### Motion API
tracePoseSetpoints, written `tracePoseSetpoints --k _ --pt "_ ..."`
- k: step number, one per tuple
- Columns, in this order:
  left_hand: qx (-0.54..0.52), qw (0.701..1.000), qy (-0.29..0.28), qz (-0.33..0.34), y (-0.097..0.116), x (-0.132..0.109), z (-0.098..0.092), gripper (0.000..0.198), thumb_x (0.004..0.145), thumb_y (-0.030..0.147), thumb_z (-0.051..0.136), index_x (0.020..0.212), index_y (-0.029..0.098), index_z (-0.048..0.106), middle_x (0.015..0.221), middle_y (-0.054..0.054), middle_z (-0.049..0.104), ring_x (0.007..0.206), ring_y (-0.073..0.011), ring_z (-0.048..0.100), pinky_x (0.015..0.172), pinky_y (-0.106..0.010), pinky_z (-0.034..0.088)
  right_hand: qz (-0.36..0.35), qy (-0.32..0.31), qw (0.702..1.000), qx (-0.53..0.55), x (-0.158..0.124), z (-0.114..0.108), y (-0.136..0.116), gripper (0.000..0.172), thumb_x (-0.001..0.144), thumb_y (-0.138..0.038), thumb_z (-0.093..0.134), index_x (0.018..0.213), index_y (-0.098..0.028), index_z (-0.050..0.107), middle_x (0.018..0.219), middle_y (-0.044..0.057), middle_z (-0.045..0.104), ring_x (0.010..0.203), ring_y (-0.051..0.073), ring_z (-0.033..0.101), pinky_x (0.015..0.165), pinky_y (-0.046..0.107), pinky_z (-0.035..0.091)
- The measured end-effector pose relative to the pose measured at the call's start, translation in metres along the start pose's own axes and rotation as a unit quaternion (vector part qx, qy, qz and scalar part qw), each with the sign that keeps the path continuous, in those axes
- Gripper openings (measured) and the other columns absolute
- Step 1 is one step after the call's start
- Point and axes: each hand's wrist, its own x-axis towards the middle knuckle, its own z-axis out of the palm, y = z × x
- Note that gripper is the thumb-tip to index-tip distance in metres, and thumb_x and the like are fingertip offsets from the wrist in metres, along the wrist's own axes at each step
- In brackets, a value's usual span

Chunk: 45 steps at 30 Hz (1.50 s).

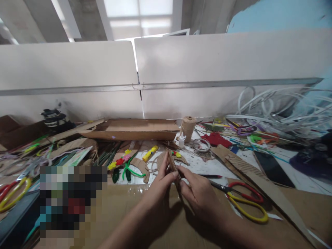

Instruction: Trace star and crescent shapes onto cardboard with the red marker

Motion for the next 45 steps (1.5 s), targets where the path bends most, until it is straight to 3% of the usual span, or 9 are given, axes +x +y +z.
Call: tracePoseSetpoints --k 2,6,9,13,17,24,36,41,45 --pt "-0.015 1.0 -0.003 -0.008 -0.004 0.0 0.001 0.076 0.096 0.036 0.071 0.162 0.059 0.04 0.178 0.011 0.036 0.161 -0.0288 0.038 0.115 -0.047 0.051 0.005 -0.011 1.0 0.013 0.001 0.0 -0.001 0.035 0.105 -0.018 0.046 0.132 -0.013 0.069 0.122 0.02 0.083 0.103 0.033 0.084 0.087 0.043 0.068" --pt "-0.006 0.998 0.014 0.065 -0.014 0.011 -0.007 0.071 0.087 0.038 0.088 0.152 0.039 0.062 0.165 -0.006 0.056 0.154 -0.0304 0.049 0.125 -0.046 0.04 0.013 -0.018 0.999 0.034 0.001 -0.001 0.002 0.034 0.109 -0.02 0.042 0.128 -0.015 0.07 0.116 0.019 0.083 0.1 0.03 0.083 0.082 0.04 0.066" --pt "0.048 0.996 0.018 0.077 -0.021 0.02 -0.014 0.074 0.078 0.045 0.095 0.145 0.032 0.069 0.161 -0.015 0.059 0.143 -0.0366 0.06 0.121 -0.053 0.044 0.007 -0.014 1.0 0.027 0.0 0.0 0.01 0.034 0.111 -0.022 0.045 0.138 -0.016 0.066 0.112 0.016 0.084 0.097 0.029 0.083 0.082 0.039 0.066" --pt "0.112 0.989 0.007 0.094 -0.023 0.022 -0.014 0.078 0.08 0.043 0.091 0.151 0.024 0.064 0.157 -0.019 0.062 0.13 -0.036 0.069 0.114 -0.053 0.051 -0.022 0.002 1.0 0.008 -0.002 0.003 0.015 0.035 0.111 -0.021 0.047 0.139 -0.014 0.065 0.111 0.017 0.084 0.096 0.03 0.083 0.083 0.042 0.067" --pt "0.189 0.974 0.0 0.124 -0.018 0.02 -0.014 0.067 0.091 0.034 0.075 0.155 0.018 0.061 0.145 -0.017 0.072 0.126 -0.0324 0.072 0.113 -0.048 0.053 -0.036 0.006 0.999 -0.001 -0.001 0.005 0.012 0.034 0.111 -0.018 0.043 0.134 -0.014 0.068 0.114 0.016 0.084 0.097 0.03 0.084 0.084 0.044 0.068" --pt "0.449 0.88 0.023 0.153 -0.002 0.009 -0.013 0.064 0.099 0.032 0.057 0.162 0.019 0.052 0.134 -0.014 0.078 0.117 -0.0326 0.074 0.106 -0.047 0.056 -0.068 0.02 0.996 -0.051 -0.003 0.007 0.009 0.035 0.11 -0.015 0.043 0.134 -0.011 0.068 0.116 0.018 0.084 0.095 0.032 0.084 0.082 0.045 0.069" --pt "0.563 0.82 0.038 0.099 0.004 0.008 -0.003 0.073 0.098 0.032 0.049 0.166 0.008 0.042 0.121 -0.023 0.08 0.108 -0.0384 0.076 0.092 -0.043 0.056 -0.072 0.026 0.995 -0.06 -0.005 0.01 0.009 0.04 0.105 -0.01 0.044 0.138 -0.013 0.065 0.113 0.018 0.084 0.088 0.03 0.083 0.077 0.041 0.068" --pt "0.545 0.827 0.072 0.122 0.002 0.006 0.004 0.066 0.099 0.032 0.048 0.163 0.016 0.047 0.119 -0.018 0.081 0.102 -0.0347 0.077 0.088 -0.037 0.053 -0.062 0.041 0.996 -0.054 -0.009 0.015 0.005 0.042 0.099 -0.009 0.045 0.137 -0.013 0.064 0.113 0.018 0.084 0.085 0.031 0.082 0.075 0.045 0.067" --pt "0.574 0.81 0.068 0.101 -0.002 0.006 0.006 0.071 0.099 0.032 0.043 0.166 0.008 0.041 0.117 -0.023 0.08 0.102 -0.0375 0.076 0.086 -0.04 0.052 -0.075 0.059 0.993 -0.063 -0.007 0.017 0.006 0.041 0.099 -0.007 0.043 0.134 -0.012 0.065 0.107 0.018 0.084 0.08 0.031 0.081 0.071 0.044 0.065"
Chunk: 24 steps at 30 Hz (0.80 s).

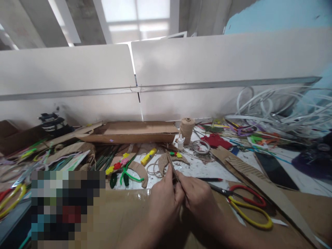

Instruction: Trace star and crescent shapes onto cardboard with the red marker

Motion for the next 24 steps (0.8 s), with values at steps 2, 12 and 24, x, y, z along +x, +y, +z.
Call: tracePoseSetpoints --k 2,12,24 --pt "0.004 1.0 0.003 -0.002 -0.001 0.001 0.002 0.07 0.101 0.032 0.041 0.166 0.008 0.041 0.115 -0.023 0.08 0.099 -0.037 0.075 0.083 -0.04 0.051 -0.004 0.007 1.0 -0.001 0.002 0.0 0.0 0.04 0.099 -0.006 0.043 0.133 -0.012 0.065 0.102 0.016 0.084 0.078 0.029 0.08 0.07 0.042 0.064" --pt "-0.077 0.996 0.042 0.015 -0.007 0.011 0.003 0.043 0.102 0.028 0.046 0.138 0.021 0.07 0.1 -0.013 0.082 0.092 -0.0308 0.075 0.085 -0.035 0.054 0.093 -0.025 0.991 0.089 0.009 -0.015 -0.005 0.025 0.106 -0.015 0.046 0.101 -0.022 0.069 0.091 0.007 0.08 0.079 0.023 0.077 0.071 0.032 0.058" --pt "-0.087 0.994 0.035 0.053 -0.015 0.007 0.018 0.048 0.102 0.032 0.052 0.148 0.025 0.065 0.127 -0.013 0.081 0.109 -0.0326 0.076 0.094 -0.039 0.057 0.195 -0.067 0.963 0.175 0.027 -0.035 -0.003 0.009 0.101 -0.026 0.063 0.1 -0.024 0.071 0.088 0.005 0.08 0.076 0.025 0.077 0.069 0.033 0.059"
